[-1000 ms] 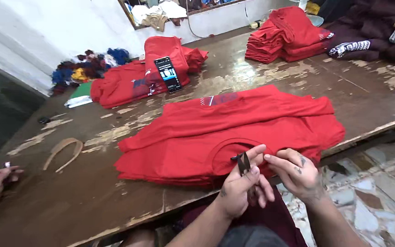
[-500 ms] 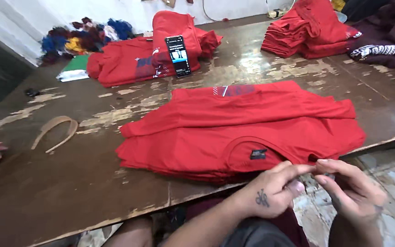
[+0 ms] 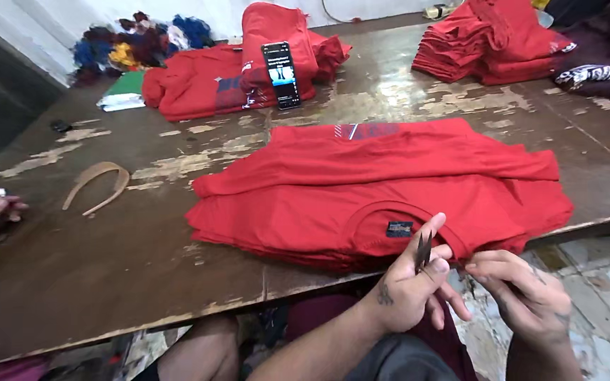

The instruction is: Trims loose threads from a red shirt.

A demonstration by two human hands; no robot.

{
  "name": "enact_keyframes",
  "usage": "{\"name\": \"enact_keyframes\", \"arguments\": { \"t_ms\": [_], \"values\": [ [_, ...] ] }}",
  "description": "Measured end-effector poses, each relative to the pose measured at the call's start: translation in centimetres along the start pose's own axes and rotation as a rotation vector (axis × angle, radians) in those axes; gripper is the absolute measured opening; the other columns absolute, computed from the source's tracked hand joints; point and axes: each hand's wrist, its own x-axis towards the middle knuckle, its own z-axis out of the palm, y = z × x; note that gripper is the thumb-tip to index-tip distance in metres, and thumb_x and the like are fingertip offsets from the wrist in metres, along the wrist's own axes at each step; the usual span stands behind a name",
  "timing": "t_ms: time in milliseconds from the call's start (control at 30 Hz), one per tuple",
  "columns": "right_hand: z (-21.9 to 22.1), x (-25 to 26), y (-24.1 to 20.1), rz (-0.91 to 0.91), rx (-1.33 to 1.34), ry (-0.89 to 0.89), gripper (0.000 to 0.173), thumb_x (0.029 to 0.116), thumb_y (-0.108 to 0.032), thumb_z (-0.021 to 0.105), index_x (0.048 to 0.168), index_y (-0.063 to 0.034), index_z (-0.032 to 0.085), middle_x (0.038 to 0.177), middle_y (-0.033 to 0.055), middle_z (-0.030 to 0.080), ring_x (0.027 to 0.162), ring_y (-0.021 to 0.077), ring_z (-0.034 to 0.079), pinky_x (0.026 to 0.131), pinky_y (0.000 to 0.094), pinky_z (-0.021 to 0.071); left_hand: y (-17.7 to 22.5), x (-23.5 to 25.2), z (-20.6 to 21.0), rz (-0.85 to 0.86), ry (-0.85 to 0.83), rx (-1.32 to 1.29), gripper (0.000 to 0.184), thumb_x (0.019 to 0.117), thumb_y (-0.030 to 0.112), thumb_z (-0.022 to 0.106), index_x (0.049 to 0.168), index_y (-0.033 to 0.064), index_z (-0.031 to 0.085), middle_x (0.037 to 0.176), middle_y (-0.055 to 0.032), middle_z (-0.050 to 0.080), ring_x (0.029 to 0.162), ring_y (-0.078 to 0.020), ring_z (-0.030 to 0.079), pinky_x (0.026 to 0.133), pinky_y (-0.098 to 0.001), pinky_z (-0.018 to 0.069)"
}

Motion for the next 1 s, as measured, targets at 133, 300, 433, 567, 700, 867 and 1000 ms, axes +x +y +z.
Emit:
{"name": "enact_keyframes", "arguments": {
  "t_ms": [133,300,433,567,700,867,1000],
  "values": [
    [-0.9,-0.3,1.0,0.130,-0.043,-0.025,0.036,0.1049,-0.053,0.049,0.120,-0.0250,0.067,0.100,-0.0108,0.071,0.091,-0.0002,0.069,0.079,0.0202,0.0586,-0.5,-0.1,0.5,0.057,0.033,0.110,0.061,0.1080,0.013,0.031,0.158,-0.0016,0.000,0.132,-0.0054,0.062,0.062,-0.0026,0.062,0.046,-0.0217,0.0523],
    [2.0,1.0,1.5,0.313,0.199,0.039,0.028,0.1030,-0.036,0.058,0.096,-0.0116,0.070,0.081,-0.0086,0.069,0.073,-0.0025,0.066,0.067,0.0180,0.0576,-2.4,0.5,0.2,0.315,0.049,0.732,0.054,0.1095,0.020,0.038,0.150,-0.0148,0.035,0.120,-0.0219,0.069,0.076,-0.0099,0.068,0.066,-0.0290,0.0591],
    [2.4,0.9,2.7,0.244,0.513,0.037,0.016,0.1031,-0.028,0.061,0.107,-0.0168,0.072,0.089,-0.0103,0.071,0.073,-0.0027,0.065,0.065,0.0165,0.0568,-1.1,0.6,-1.4,0.351,0.038,0.847,0.052,0.1117,0.026,0.036,0.146,-0.0128,0.043,0.120,-0.0177,0.071,0.077,-0.0095,0.070,0.064,-0.0291,0.0599],
    [1.9,0.5,2.7,0.182,0.427,0.060,0.019,0.1028,-0.022,0.060,0.101,-0.0062,0.071,0.093,0.0003,0.069,0.080,0.0009,0.064,0.073,0.0191,0.0561,2.3,1.3,-2.6,0.317,0.025,1.372,0.037,0.1022,0.015,0.048,0.134,0.0038,0.065,0.087,-0.0072,0.073,0.066,-0.0179,0.067,0.056,-0.0379,0.0549],
    [1.1,0.3,1.9,0.197,0.311,0.052,0.024,0.1025,-0.021,0.060,0.099,-0.0001,0.070,0.091,0.0062,0.068,0.082,0.0030,0.064,0.075,0.0190,0.0545,4.2,2.4,-1.9,0.304,-0.079,1.692,0.035,0.0969,0.025,0.054,0.126,0.0133,0.071,0.086,-0.0081,0.069,0.070,-0.0255,0.068,0.053,-0.0420,0.0527],
    [0.9,0.4,1.2,0.199,0.279,0.066,0.024,0.1006,-0.022,0.061,0.095,0.0000,0.069,0.089,0.0065,0.069,0.085,0.0038,0.065,0.078,0.0194,0.0544,4.3,3.1,-1.3,0.375,-0.211,1.790,0.031,0.0956,0.014,0.056,0.120,0.0158,0.074,0.086,-0.0090,0.071,0.076,-0.0301,0.070,0.059,-0.0445,0.0541],
    [1.1,0.7,1.1,0.170,0.250,0.072,0.024,0.1002,-0.020,0.060,0.092,0.0006,0.068,0.087,0.0082,0.068,0.084,0.0054,0.065,0.077,0.0195,0.0540,4.0,3.2,-1.1,0.403,-0.184,1.855,0.033,0.0928,0.006,0.057,0.116,0.0176,0.076,0.082,-0.0071,0.072,0.072,-0.0282,0.070,0.058,-0.0422,0.0529]
  ]
}}
